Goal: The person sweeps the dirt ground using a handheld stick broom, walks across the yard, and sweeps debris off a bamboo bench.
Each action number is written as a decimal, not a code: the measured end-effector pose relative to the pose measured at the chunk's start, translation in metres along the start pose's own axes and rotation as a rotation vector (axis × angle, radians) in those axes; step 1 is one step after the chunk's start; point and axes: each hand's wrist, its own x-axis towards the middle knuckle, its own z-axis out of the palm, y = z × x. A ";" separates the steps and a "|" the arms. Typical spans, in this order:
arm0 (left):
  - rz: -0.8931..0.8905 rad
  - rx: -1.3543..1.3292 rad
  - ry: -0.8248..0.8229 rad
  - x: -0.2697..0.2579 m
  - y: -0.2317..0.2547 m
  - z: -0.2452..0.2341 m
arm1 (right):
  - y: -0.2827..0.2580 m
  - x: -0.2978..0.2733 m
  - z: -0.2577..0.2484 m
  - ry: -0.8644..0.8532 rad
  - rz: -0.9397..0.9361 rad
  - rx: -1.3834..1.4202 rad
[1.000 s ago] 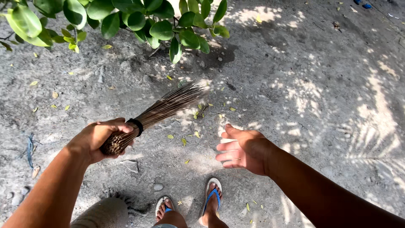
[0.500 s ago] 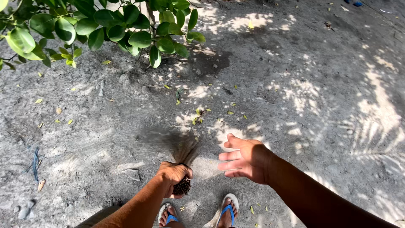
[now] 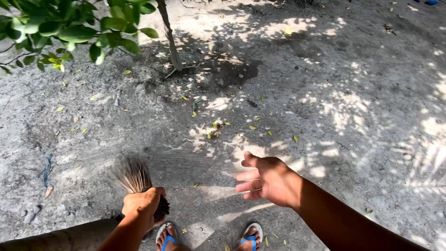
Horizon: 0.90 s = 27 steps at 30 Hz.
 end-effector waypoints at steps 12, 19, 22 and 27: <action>-0.141 -0.092 -0.315 -0.087 -0.021 0.138 | 0.002 -0.004 -0.161 -0.144 -0.096 0.000; -0.011 0.039 0.026 -0.055 0.012 0.114 | 0.014 -0.024 -0.204 -0.054 -0.121 0.077; -0.004 0.161 0.121 -0.039 0.015 0.168 | 0.031 -0.027 -0.221 0.007 -0.096 0.119; -0.133 0.183 -0.064 -0.063 0.011 0.246 | 0.050 -0.026 -0.234 0.046 -0.037 0.162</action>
